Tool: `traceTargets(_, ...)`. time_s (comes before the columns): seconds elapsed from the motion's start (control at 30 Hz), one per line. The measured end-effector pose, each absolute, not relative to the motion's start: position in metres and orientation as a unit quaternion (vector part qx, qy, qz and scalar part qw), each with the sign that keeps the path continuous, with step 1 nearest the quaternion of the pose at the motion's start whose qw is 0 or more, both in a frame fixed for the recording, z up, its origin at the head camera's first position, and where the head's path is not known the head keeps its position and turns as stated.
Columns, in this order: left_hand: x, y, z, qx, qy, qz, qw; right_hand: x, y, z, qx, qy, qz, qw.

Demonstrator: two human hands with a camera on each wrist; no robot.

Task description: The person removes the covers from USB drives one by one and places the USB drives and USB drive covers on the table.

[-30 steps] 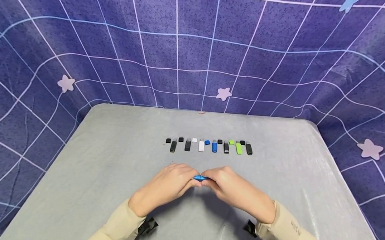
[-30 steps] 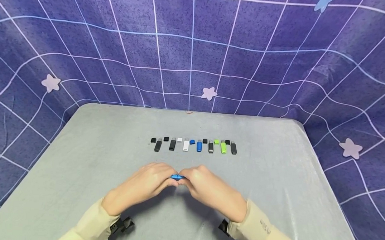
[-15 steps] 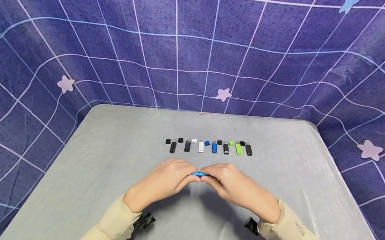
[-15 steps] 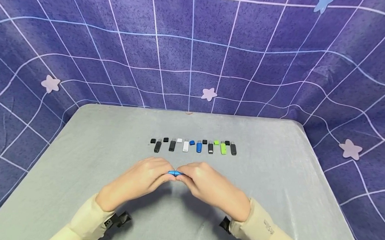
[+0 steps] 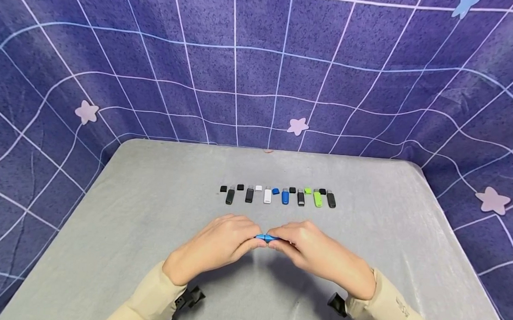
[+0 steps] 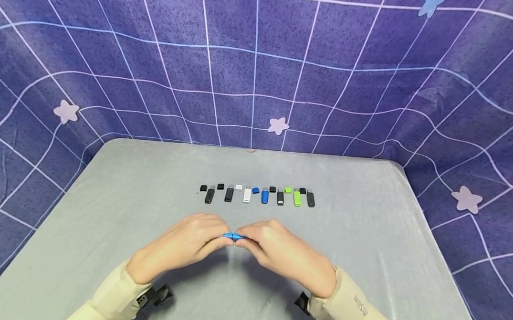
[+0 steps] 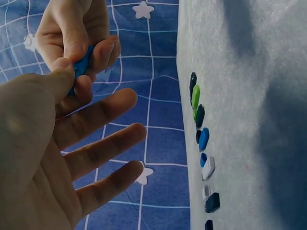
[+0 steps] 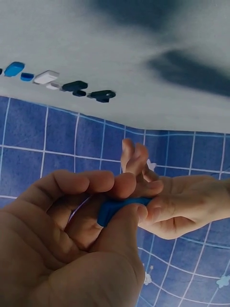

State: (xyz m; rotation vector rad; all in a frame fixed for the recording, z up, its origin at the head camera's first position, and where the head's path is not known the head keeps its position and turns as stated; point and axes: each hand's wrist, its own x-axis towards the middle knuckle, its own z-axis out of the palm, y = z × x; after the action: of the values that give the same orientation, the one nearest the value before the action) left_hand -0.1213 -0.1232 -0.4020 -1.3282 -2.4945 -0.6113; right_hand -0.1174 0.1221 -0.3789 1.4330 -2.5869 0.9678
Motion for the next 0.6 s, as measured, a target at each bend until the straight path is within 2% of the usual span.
traceTargets(0.6,-0.1222,-0.124,-0.4028,-0.475,-0.843,-0.238,0.084,-0.1146,0.1264,-0.3789,0.48,-0.809,0.34,-0.003)
